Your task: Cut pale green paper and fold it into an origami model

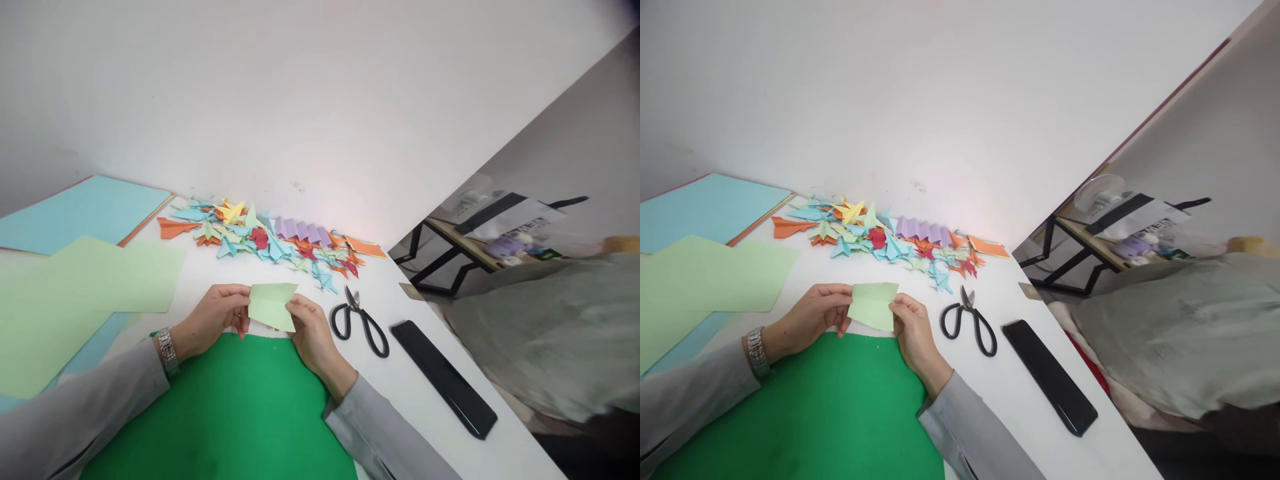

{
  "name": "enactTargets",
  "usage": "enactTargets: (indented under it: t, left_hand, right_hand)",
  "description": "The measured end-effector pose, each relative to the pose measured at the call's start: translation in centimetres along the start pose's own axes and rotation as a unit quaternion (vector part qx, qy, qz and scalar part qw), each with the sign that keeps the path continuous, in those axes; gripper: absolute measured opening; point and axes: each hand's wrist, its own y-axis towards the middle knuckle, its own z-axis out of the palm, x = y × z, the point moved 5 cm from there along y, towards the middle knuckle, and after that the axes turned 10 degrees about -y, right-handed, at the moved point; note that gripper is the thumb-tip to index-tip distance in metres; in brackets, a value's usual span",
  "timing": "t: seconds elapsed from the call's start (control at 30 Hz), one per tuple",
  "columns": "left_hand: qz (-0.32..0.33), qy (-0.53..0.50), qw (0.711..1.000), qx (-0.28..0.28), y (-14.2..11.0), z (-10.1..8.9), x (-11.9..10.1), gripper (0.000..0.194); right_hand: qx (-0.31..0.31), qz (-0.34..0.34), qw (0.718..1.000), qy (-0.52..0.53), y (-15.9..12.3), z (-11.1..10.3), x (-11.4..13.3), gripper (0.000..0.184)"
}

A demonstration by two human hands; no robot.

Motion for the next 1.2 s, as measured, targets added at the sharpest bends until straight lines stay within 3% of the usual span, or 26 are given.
enactTargets:
  t: [0.33,0.53,0.73,0.87,1.2]
  left_hand:
    - [0.004,-0.004,1.000,0.011,-0.03,-0.10,0.06,0.021]
    - [0.006,0.004,1.000,0.015,-0.04,0.00,0.04,0.014]
    - [0.007,-0.001,1.000,-0.015,-0.03,-0.23,0.02,0.018]
    - [0.005,-0.009,1.000,-0.028,-0.01,-0.34,-0.08,0.021]
    - [0.016,0.068,0.997,0.016,-0.18,0.08,0.02,0.036]
  right_hand:
    - [-0.013,0.004,1.000,0.008,-0.09,-0.09,0.11,0.008]
    - [-0.007,-0.004,1.000,0.009,-0.05,0.06,0.12,0.006]
    - [-0.020,-0.009,1.000,0.005,-0.05,-0.09,0.18,0.005]
    - [-0.009,-0.002,1.000,0.012,-0.14,0.09,0.40,0.015]
    - [-0.014,0.025,0.999,0.027,0.16,-0.34,0.08,0.012]
